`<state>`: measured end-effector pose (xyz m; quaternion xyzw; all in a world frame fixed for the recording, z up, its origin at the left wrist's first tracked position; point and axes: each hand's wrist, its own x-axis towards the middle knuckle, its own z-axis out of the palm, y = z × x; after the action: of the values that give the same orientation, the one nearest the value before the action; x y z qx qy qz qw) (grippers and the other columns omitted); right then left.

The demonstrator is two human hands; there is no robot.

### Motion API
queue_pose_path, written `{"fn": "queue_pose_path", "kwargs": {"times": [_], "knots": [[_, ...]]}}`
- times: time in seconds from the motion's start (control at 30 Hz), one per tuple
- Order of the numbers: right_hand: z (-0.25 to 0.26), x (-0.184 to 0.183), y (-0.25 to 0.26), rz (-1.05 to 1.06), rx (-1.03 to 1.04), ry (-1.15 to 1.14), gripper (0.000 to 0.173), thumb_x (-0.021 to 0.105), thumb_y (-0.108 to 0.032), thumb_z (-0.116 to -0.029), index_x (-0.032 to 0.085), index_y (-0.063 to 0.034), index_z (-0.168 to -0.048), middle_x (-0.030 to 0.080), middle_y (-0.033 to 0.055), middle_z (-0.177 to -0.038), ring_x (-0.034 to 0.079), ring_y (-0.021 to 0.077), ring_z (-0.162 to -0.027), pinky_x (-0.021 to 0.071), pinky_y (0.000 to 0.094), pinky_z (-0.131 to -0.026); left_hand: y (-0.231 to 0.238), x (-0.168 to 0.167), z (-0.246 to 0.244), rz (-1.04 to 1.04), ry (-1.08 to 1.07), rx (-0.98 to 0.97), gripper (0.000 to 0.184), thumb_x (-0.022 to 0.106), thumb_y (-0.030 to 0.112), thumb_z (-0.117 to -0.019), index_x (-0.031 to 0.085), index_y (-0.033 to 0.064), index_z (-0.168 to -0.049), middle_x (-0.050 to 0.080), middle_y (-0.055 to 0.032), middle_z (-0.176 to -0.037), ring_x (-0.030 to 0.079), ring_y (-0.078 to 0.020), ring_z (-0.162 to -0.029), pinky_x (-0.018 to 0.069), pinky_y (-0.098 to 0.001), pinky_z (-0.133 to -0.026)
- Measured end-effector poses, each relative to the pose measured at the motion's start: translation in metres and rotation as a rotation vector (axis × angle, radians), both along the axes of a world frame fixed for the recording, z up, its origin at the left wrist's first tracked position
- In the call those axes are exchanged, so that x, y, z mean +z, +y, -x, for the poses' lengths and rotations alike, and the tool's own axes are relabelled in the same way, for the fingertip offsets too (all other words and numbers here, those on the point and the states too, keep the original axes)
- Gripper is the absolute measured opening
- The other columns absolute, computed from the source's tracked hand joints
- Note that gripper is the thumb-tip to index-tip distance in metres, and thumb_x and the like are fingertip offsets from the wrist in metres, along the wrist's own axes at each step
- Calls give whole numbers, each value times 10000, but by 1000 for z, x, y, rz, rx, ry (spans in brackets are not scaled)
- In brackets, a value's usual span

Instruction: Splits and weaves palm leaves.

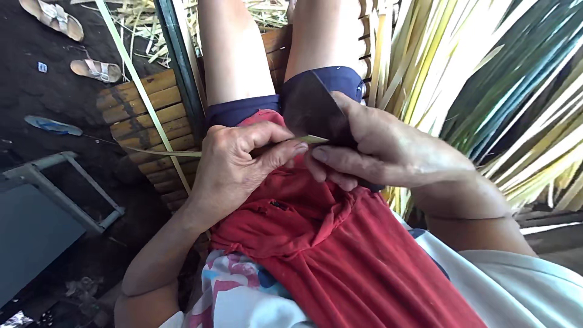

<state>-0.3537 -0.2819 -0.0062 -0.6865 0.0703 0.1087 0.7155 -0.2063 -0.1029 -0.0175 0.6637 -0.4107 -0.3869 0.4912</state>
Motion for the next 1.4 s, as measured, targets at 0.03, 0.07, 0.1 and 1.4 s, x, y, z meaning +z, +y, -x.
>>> {"fn": "queue_pose_path", "kwargs": {"times": [0.03, 0.07, 0.1, 1.4], "knots": [[-2, 0, 1, 14, 9, -1, 192, 511, -34, -1008, 458, 2, -1189, 629, -17, -764, 555, -10, -513, 505, 148, -443, -1, 0, 0, -9, 3, -10, 129, 704, 118, -956, 720, 27, -865, 686, 28, -715, 613, 37, -629, 492, -115, -568], [-4, 0, 3, 84, 4, -17, 203, 523, -32, -996, 463, 11, -1185, 621, -17, -762, 564, -14, -535, 514, 145, -469, -1, -1, 1, -13, 6, -9, 128, 705, 116, -955, 717, 30, -861, 678, 30, -718, 606, 39, -634, 488, -114, -573], [-5, -1, 6, 200, -16, -50, 225, 538, -31, -977, 472, 23, -1185, 607, -13, -757, 566, -15, -563, 516, 144, -504, 0, -2, 4, -10, 16, -3, 118, 707, 108, -954, 709, 32, -865, 672, 25, -721, 606, 27, -630, 494, -119, -570], [95, -37, -36, 1138, -936, -451, 138, 687, -156, -967, 715, -22, -946, 686, 71, -846, 660, 110, -745, 569, 261, -680, -242, -71, 55, 76, 1162, 229, 464, 202, 370, -1134, 424, 212, -759, 375, 102, -501, 369, -24, -398, 374, -174, -423]]}}
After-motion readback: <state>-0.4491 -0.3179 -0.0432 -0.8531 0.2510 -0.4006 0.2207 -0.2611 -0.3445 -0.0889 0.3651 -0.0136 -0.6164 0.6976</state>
